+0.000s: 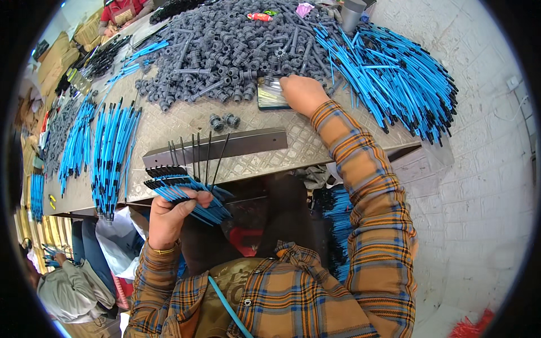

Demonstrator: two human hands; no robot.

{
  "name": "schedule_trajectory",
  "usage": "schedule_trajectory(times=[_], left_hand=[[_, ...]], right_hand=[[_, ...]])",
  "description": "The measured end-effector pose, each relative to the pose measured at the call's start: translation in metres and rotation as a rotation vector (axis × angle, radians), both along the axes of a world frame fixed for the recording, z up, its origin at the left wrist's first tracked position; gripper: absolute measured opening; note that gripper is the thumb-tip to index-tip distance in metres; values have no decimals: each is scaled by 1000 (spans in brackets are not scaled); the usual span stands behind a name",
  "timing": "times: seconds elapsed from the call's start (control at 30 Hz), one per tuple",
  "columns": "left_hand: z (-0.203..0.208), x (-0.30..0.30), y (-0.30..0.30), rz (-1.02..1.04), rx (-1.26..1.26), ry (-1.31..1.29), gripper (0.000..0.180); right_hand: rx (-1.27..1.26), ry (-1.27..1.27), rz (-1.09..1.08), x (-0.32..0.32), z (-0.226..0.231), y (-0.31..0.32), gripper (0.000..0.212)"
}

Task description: Assembling blue plastic components by inserting grey connectors and using pliers to secure or trim them.

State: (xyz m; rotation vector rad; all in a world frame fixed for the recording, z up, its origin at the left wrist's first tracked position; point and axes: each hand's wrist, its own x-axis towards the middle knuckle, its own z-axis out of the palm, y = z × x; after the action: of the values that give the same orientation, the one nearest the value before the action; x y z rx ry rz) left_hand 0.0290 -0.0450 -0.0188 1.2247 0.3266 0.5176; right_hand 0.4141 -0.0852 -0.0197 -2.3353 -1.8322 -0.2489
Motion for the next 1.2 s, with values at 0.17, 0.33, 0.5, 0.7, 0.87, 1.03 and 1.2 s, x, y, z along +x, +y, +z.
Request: schedule_trajectory(times=[0.17,0.33,0.5,0.7,0.87,1.03,1.2], left_hand=[[-1,-4,1,9,-20,8,17],[2,-4,-3,18,-39,14,18],[7,-5,-6,31,-70,43,19],[7,0,-5,49,-44,48,18],[4,3,-4,48,-20,40,16],[2,1,-2,49,-13,56,16],[3,3,-1,15,11,56,17]], right_hand=[[37,49,25,-3,9,-2,17],[103,134,47,0,10,-10,15],[184,139,77,-8,9,-12,13],[213,150,57,-7,11,-14,13],[283,233,48,-23,18,-22,13],[147,204,299,-80,31,-38,11],[74,204,321,-106,30,-46,19]])
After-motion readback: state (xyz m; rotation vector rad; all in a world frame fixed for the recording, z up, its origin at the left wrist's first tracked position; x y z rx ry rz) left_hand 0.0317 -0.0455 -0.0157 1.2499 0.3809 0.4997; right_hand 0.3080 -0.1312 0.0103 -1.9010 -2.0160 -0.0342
